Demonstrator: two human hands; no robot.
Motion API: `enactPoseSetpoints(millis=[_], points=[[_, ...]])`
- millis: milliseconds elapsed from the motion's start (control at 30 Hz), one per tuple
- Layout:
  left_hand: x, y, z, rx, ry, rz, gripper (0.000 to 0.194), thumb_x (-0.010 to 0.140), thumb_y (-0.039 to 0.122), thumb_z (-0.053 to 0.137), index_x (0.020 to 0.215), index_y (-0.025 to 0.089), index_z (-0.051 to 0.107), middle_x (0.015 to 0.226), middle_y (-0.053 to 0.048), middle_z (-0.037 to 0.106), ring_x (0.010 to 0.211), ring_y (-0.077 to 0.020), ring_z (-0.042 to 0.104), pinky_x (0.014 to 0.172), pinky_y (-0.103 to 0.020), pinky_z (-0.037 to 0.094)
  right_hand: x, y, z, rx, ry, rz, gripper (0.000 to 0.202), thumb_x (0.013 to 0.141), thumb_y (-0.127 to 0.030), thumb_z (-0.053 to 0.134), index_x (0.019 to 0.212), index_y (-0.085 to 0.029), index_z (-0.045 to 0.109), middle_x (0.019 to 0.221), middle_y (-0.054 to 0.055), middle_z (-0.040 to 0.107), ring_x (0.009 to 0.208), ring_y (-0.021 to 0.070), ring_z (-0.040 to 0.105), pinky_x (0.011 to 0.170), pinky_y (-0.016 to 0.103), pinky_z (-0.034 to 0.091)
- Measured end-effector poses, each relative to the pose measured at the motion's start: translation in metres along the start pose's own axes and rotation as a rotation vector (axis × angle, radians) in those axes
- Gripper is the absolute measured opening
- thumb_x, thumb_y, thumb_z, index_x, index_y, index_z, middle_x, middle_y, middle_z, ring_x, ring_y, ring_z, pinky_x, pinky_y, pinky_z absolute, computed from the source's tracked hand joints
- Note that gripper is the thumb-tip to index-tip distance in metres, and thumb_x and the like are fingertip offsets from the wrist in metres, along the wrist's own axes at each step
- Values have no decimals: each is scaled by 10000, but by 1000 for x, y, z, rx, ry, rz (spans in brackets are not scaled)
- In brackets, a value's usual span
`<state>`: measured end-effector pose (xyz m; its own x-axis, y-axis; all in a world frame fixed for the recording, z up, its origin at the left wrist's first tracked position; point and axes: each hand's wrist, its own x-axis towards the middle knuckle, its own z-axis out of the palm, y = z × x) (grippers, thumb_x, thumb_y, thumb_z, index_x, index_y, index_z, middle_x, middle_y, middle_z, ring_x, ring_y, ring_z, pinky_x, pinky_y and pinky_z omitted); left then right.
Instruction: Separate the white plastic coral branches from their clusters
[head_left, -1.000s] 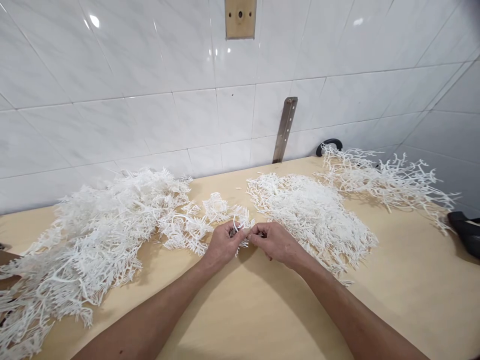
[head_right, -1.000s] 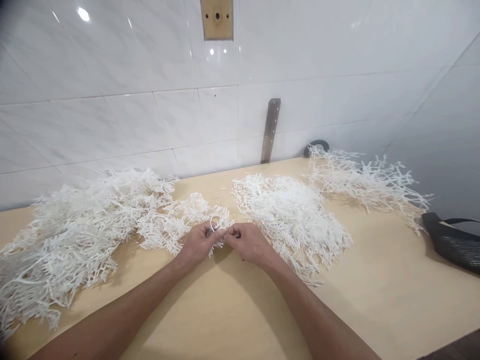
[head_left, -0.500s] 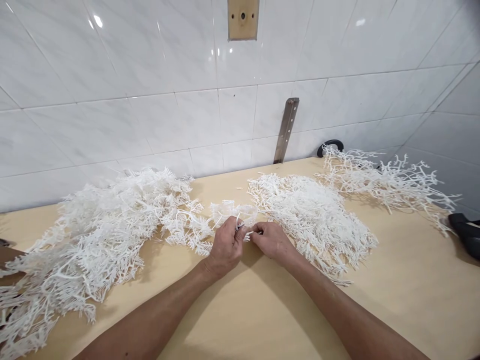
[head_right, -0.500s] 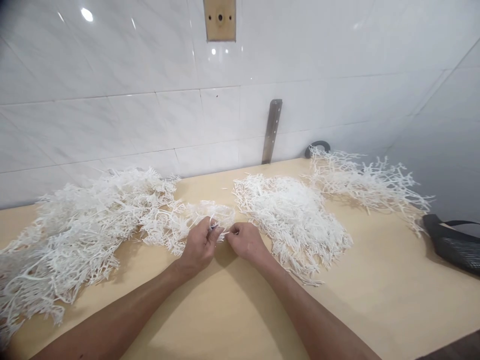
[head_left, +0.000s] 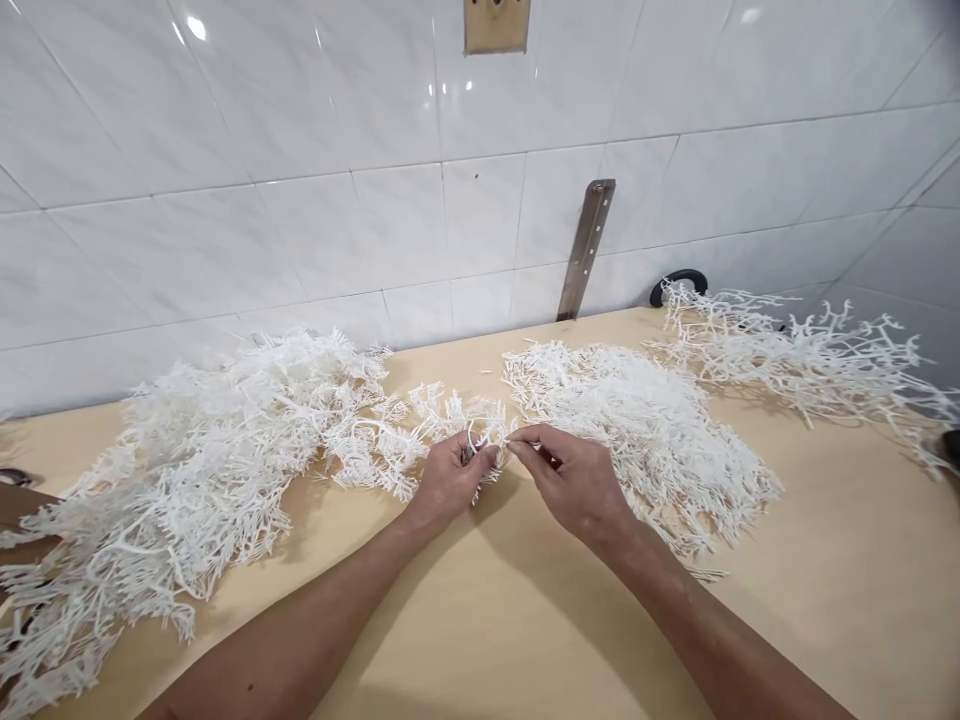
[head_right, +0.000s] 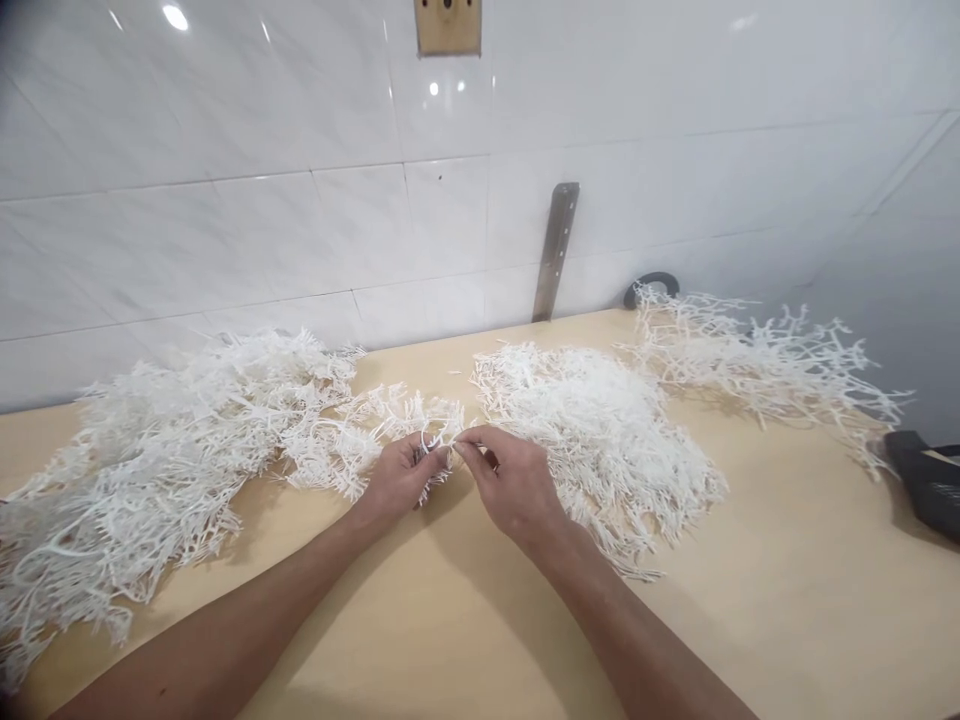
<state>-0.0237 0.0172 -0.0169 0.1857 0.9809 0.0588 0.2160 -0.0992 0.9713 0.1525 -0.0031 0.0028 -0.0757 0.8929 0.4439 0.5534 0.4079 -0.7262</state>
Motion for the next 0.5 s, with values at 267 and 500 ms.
enactPoseSetpoints(millis=[267,500], points=[[0,-4,3,64,159,17,368,834,510,610,678,191,513,570,50,439,518,-100,400,496,-229,337,-4,2,12,92,-198,397,218,872,-391,588,840,-223,723,537,-19,638,421,144,570,452,250,442],[-2,-2,5,121,176,31,323,836,470,610,699,179,570,613,31,510,591,-120,461,567,-240,366,-6,0,22,274,-267,556,195,843,-355,603,852,-185,698,458,-38,598,368,124,575,400,202,443]])
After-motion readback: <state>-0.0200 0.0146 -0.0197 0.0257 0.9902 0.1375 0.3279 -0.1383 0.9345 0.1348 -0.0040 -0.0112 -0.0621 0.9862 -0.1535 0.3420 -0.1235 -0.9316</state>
